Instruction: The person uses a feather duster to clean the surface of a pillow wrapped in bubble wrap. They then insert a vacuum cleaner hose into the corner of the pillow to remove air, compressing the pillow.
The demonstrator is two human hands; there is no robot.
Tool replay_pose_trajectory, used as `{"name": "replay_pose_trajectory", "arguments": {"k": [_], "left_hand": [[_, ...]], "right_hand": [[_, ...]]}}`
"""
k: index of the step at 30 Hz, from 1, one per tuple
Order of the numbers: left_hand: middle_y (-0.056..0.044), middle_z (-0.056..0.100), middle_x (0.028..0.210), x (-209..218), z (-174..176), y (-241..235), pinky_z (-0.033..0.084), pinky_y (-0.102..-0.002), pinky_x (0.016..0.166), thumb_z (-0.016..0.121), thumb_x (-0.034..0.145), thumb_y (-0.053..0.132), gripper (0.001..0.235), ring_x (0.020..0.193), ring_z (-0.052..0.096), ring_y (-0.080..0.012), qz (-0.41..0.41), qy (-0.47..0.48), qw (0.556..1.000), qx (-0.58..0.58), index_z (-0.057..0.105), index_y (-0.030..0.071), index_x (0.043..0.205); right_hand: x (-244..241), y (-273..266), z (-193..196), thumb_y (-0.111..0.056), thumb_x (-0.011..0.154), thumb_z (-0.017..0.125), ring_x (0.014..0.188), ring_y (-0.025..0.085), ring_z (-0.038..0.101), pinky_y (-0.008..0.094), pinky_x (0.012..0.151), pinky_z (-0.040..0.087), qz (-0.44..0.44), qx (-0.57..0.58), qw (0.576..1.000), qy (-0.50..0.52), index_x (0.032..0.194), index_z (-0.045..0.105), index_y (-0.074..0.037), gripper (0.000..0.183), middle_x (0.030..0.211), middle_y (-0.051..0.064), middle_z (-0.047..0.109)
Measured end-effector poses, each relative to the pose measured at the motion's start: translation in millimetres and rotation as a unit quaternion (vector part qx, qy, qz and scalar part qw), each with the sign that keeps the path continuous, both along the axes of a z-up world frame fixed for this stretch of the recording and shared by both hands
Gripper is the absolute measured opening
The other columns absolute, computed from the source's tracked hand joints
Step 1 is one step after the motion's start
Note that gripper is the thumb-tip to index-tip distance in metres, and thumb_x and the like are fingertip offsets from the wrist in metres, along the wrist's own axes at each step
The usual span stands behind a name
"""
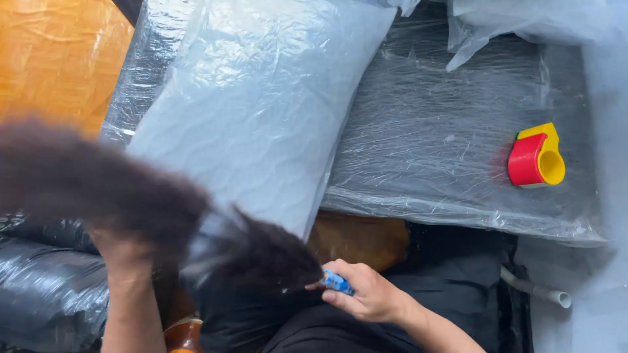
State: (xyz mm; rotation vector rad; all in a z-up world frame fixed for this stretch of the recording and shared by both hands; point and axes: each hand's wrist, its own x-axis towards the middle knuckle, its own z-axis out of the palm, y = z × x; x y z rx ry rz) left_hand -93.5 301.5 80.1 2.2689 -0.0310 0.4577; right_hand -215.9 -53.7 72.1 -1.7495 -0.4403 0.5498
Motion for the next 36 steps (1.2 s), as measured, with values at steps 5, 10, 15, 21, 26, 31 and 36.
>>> {"name": "replay_pose_trajectory", "arguments": {"k": [5,10,15,21,26,31,36], "left_hand": [[-0.027,0.039,0.153,-39,8,-77,0.034,-0.053,0.122,0.067,0.099,0.016,0.062,0.145,0.039,-0.0441,-0.033,-0.09,0.99,0.102,0.037,-0.006,0.149],[-0.024,0.018,0.168,-67,-19,-121,0.011,-0.064,0.131,0.079,0.087,0.051,0.106,0.16,0.016,-0.0459,-0.102,-0.106,0.975,0.165,0.02,0.004,0.162],[-0.038,0.05,0.123,-68,-25,-123,0.018,-0.076,0.118,0.07,0.087,0.033,0.056,0.122,0.045,-0.0575,-0.122,-0.09,0.942,0.3,0.057,-0.011,0.119],[-0.029,0.014,0.168,-70,-20,-66,0.009,-0.061,0.128,0.07,0.079,0.015,0.091,0.158,0.011,-0.0441,-0.141,-0.049,0.938,0.313,0.03,0.001,0.159],[-0.03,0.011,0.17,-57,-10,-6,0.007,-0.062,0.128,0.07,0.085,0.005,0.086,0.159,0.006,-0.0442,-0.088,-0.015,0.932,0.352,0.034,0.007,0.163],[-0.04,0.025,0.167,-32,-26,55,0.016,-0.071,0.121,0.071,0.086,-0.013,0.081,0.155,0.019,-0.0554,-0.015,-0.029,0.927,0.373,0.05,0.005,0.162],[-0.051,0.039,0.154,-8,-46,82,0.024,-0.075,0.114,0.071,0.091,-0.023,0.085,0.144,0.031,-0.0662,0.036,-0.079,0.928,0.363,0.042,0.009,0.166]], "right_hand": [[11,-30,-15,-0.02,0.09,0.074,0.049,0.015,0.051,0.03,0.049,0.045,-0.133,-0.052,0.982,-0.127,0.097,0.062,-0.009,0.018,0.066,0.0,0.061],[19,-60,-16,-0.033,0.092,0.069,0.043,0.015,0.052,0.031,0.047,0.045,-0.218,-0.208,0.941,-0.154,0.112,0.063,-0.014,0.028,0.059,-0.001,0.062],[40,-68,-25,-0.027,0.092,0.07,0.055,0.017,0.065,0.033,0.055,0.051,-0.187,-0.273,0.9,-0.282,0.107,0.07,-0.011,0.022,0.088,-0.003,0.076],[57,-115,-36,-0.027,0.111,0.054,0.06,0.045,0.065,0.054,0.059,0.048,-0.434,-0.407,0.788,-0.161,0.11,0.058,-0.005,0.022,0.07,0.019,0.068],[25,-71,-18,-0.025,0.101,0.063,0.053,0.03,0.065,0.042,0.052,0.048,-0.347,-0.351,0.83,-0.259,0.115,0.063,-0.006,0.023,0.073,0.009,0.069],[28,-70,-16,-0.025,0.091,0.071,0.058,0.027,0.067,0.038,0.054,0.052,-0.263,-0.34,0.835,-0.343,0.111,0.071,-0.009,0.025,0.09,0.005,0.076],[35,-123,-6,-0.026,0.111,0.056,0.071,0.051,0.067,0.056,0.063,0.051,-0.441,-0.482,0.729,-0.205,0.121,0.062,-0.004,0.025,0.08,0.023,0.072]]}}
